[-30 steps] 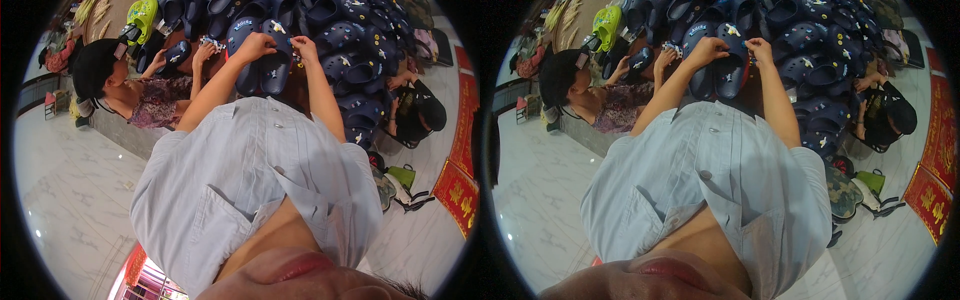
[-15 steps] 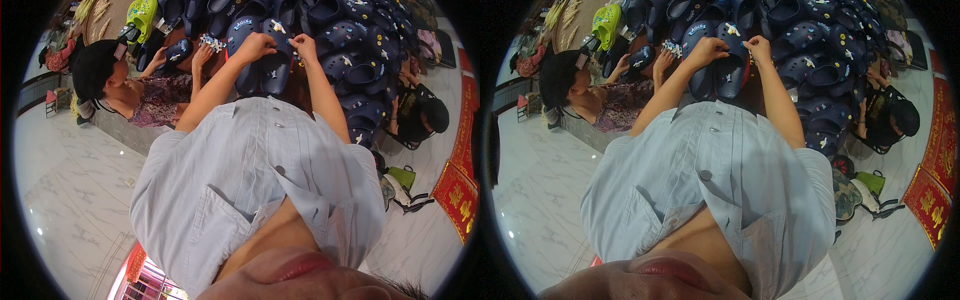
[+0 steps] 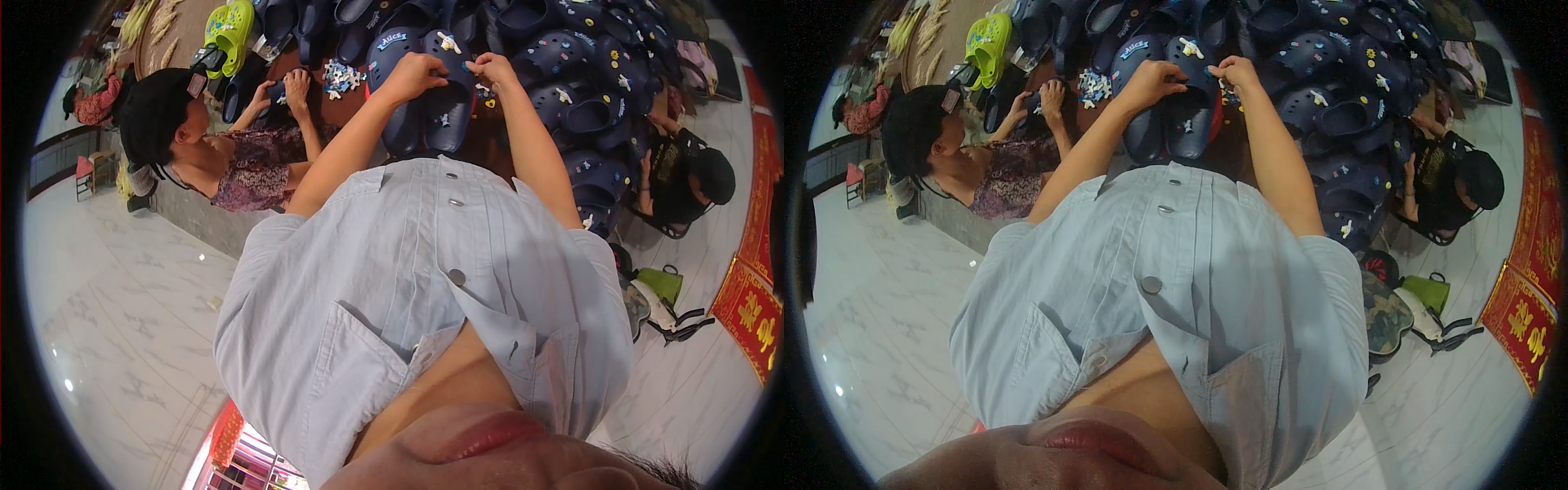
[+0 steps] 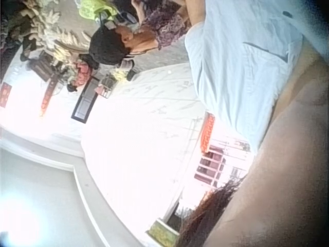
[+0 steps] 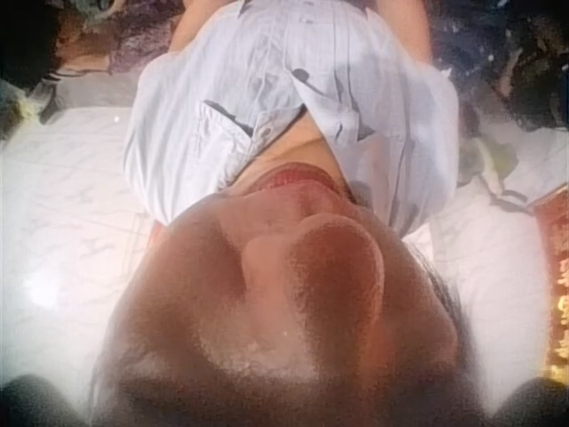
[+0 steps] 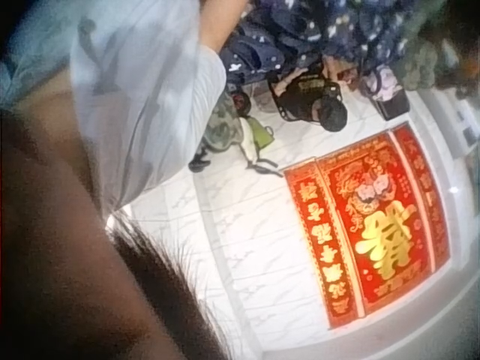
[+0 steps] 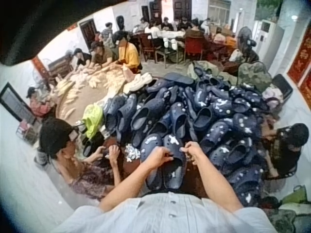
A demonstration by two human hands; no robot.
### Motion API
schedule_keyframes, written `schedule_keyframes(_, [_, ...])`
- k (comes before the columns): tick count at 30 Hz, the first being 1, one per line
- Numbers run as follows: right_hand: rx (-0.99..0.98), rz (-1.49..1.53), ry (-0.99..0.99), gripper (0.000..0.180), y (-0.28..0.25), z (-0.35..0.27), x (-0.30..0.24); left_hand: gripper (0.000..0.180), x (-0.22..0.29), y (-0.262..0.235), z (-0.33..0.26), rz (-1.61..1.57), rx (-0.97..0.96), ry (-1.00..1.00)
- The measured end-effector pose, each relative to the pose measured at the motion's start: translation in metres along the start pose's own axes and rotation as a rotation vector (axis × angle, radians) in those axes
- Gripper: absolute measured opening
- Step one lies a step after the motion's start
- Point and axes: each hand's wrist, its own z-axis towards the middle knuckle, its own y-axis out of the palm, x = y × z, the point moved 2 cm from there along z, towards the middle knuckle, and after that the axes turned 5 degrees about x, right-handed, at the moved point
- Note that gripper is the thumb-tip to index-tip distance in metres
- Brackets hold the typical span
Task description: Attaching decorative charms to the holes of clog-style shoes.
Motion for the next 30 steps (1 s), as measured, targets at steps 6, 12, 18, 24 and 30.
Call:
schedule_keyframes(6, [0.011, 0.041, 0.067, 0.023, -0.004, -0.008, 0.003, 0.026, 0.0, -0.002, -0.001, -0.024, 0.02, -0.013])
schedule_keyframes(12, [0.12, 0.259, -0.176, 0.021, 0.005, -0.026, 0.006, 0.029, -0.007, -0.008, 0.001, -0.236, -0.044, -0.133])
schedule_keyframes(18, [0.301, 0.307, -0.46, 0.015, 0.013, -0.051, -0.014, 0.033, -0.009, -0.015, 0.0, -0.492, -0.071, -0.111])
schedule_keyframes(24, [0.03, -0.035, -0.738, 0.017, 0.045, -0.096, -0.055, 0.044, -0.014, -0.013, -0.001, -0.577, -0.094, -0.129])
schedule_keyframes(30, [-0.019, -0.016, -0.745, 0.017, 0.059, -0.092, -0.045, 0.058, -0.012, -0.013, 0.0, -0.53, -0.09, -0.135])
